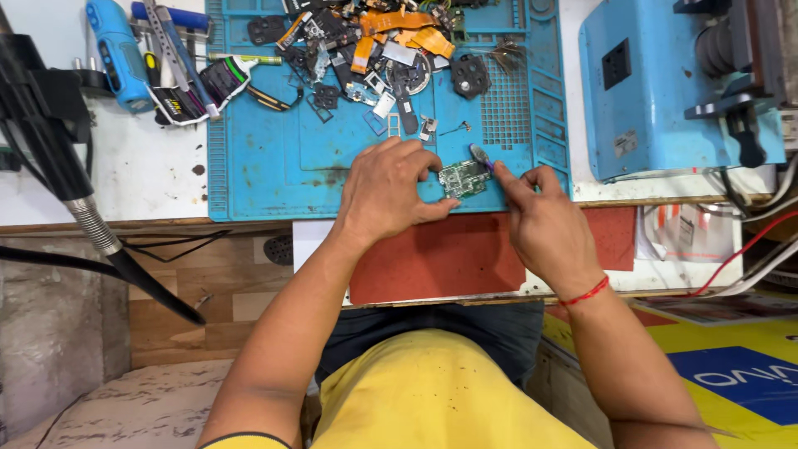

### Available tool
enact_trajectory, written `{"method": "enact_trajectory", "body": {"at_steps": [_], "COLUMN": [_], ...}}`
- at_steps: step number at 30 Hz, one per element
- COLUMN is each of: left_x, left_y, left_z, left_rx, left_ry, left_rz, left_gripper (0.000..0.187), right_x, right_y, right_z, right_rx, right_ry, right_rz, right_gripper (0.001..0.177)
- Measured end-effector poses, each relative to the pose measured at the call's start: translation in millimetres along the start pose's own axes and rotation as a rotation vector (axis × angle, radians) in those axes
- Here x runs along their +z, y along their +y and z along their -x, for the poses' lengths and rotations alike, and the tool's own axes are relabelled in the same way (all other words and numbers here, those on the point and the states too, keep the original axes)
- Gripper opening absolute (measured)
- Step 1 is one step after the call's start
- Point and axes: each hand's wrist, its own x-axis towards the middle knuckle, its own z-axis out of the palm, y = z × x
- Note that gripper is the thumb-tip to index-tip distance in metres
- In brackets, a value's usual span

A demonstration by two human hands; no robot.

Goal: The person uses a toothbrush to scrub a small circuit board placed on a blue work mat. They repeatedly brush the surface of the board, occasionally lifting and repositioning it to access different areas.

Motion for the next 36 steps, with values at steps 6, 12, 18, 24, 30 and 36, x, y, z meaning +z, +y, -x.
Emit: {"method": "enact_trajectory", "body": {"at_steps": [6,12,18,24,30,36], "left_x": [1.5,0.5,-9.5,-1.2,1.6,2.3], "left_y": [-1.1,-3.8,-4.8,-4.2,-5.9,-5.5], "left_z": [-1.1,-0.3,-4.2,-5.0,-5.5,-3.8], "left_rx": [0.027,0.036,0.065,0.041,0.061,0.059], "left_ry": [0.028,0.029,0.048,0.017,-0.01,0.002], "left_rz": [-0.013,0.017,0.064,0.023,-0.046,-0.046], "left_gripper": [0.043,0.043,0.058,0.061,0.047,0.043], "right_x": [6.0,21.9,9.7,6.6,10.9,8.1], "right_y": [1.0,9.0,-6.6,1.9,7.5,11.3], "right_z": [1.0,17.4,5.3,11.0,10.7,10.3], "right_rx": [-0.092,-0.056,-0.09,-0.101,-0.048,-0.015], "right_ry": [0.035,-0.105,-0.066,-0.175,0.069,0.051], "right_rz": [-0.069,-0.058,-0.076,-0.021,-0.085,-0.046], "right_gripper": [0.05,0.049,0.044,0.057,0.046,0.048]}}
